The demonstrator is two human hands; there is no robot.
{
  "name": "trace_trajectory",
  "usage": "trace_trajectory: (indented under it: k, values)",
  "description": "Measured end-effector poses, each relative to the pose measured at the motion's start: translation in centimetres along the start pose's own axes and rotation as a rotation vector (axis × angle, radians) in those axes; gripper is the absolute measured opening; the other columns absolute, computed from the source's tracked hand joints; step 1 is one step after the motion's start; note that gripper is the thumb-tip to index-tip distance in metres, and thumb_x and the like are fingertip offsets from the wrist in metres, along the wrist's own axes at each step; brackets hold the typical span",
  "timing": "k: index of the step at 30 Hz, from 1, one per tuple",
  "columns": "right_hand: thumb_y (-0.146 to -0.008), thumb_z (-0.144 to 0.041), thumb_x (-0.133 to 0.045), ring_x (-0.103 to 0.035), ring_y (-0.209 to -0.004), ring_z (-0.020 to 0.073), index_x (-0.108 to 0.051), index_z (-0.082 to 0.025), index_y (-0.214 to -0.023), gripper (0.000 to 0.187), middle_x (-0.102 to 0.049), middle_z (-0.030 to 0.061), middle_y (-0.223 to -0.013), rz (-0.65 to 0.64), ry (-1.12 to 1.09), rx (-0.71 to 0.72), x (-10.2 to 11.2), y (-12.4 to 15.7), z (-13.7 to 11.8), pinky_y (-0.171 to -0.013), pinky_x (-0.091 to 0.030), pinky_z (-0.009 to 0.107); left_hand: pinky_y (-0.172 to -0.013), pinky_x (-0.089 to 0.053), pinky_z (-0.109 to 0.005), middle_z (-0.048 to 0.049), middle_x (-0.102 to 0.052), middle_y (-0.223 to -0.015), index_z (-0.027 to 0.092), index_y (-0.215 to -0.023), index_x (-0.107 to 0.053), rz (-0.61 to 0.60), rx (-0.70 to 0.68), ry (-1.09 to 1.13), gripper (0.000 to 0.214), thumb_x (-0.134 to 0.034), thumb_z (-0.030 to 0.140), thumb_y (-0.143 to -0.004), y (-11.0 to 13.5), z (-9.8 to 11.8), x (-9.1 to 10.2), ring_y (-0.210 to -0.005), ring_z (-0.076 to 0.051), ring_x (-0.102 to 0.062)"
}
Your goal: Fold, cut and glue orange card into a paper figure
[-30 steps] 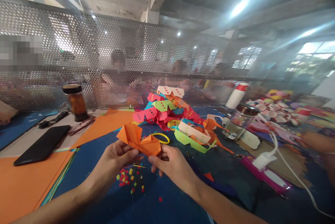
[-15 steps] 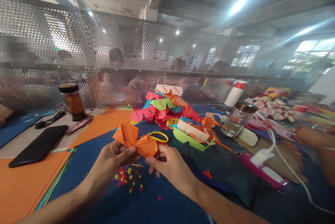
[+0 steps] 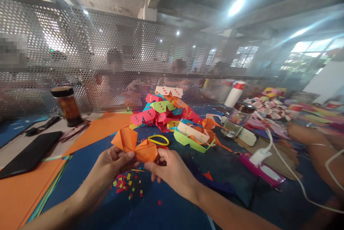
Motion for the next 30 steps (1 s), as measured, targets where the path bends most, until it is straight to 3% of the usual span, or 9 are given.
trace_trajectory:
  k: [4, 10, 18, 25, 30]
  values:
    - [-0.085, -0.026, -0.069, -0.057, -0.050, 0.0094, -0.069, -0.018, -0.090, 0.010, -0.061, -0.0036, -0.060, -0.001, 0.014, 0.015, 0.0, 0.1, -0.1, -0.046, -0.044, 0.020, -0.081, -0.061, -0.026, -0.0091, -0.080, -0.096, 0.014, -0.094, -0.078, -0.017, -0.008, -0.008, 0.032, -0.088, 0.036, -0.073, 0.0, -0.1, 0.0, -0.078, -0.018, -0.075]
    - [-0.084, -0.024, -0.068, -0.055, -0.048, 0.0098, -0.069, -0.019, -0.086, 0.006, -0.059, -0.0040, -0.057, 0.003, 0.006, 0.014, -0.1, 0.1, -0.3, -0.045, -0.044, 0.022, -0.085, -0.061, -0.027, -0.0087, -0.079, -0.103, 0.016, -0.097, -0.078, -0.024, -0.014, -0.013, 0.031, -0.087, 0.036, -0.075, -0.4, -0.6, 0.4, -0.082, -0.017, -0.074]
    - [-0.088, -0.034, -0.069, -0.056, -0.054, 0.0102, -0.070, -0.017, -0.104, 0.024, -0.070, 0.0023, -0.075, -0.036, -0.045, 0.035, 0.0, 0.0, -0.6, -0.049, -0.046, 0.023, -0.075, -0.062, -0.022, -0.0048, -0.079, -0.085, 0.016, -0.087, -0.077, 0.003, 0.002, 0.045, 0.029, -0.092, 0.032, -0.068, -0.5, -0.3, 0.4, -0.071, -0.014, -0.073]
    - [-0.091, -0.029, -0.063, -0.054, -0.047, 0.0084, -0.069, -0.017, -0.081, 0.018, -0.069, 0.0014, -0.066, 0.013, 0.046, 0.015, 0.0, 0.2, -0.6, -0.046, -0.043, 0.022, -0.079, -0.061, -0.023, -0.0070, -0.080, -0.096, 0.017, -0.097, -0.077, -0.055, -0.007, 0.014, 0.028, -0.086, 0.033, -0.076, -0.4, -0.9, 0.3, -0.077, -0.014, -0.074]
    - [-0.091, -0.034, -0.065, -0.057, -0.047, 0.0091, -0.071, -0.015, -0.090, 0.019, -0.070, 0.0019, -0.067, -0.016, -0.011, -0.006, -0.2, 0.1, -0.1, -0.047, -0.044, 0.021, -0.081, -0.061, -0.025, -0.0059, -0.080, -0.096, 0.018, -0.099, -0.076, -0.033, -0.008, -0.006, 0.031, -0.086, 0.036, -0.076, -0.6, -1.3, 0.9, -0.076, -0.014, -0.073]
Point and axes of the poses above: each hand's wrist, its own y-axis away from the middle knuckle, its own x-axis out of the back of the hand, z = x × y, the point moved 3 cm from there along -y, towards the middle knuckle
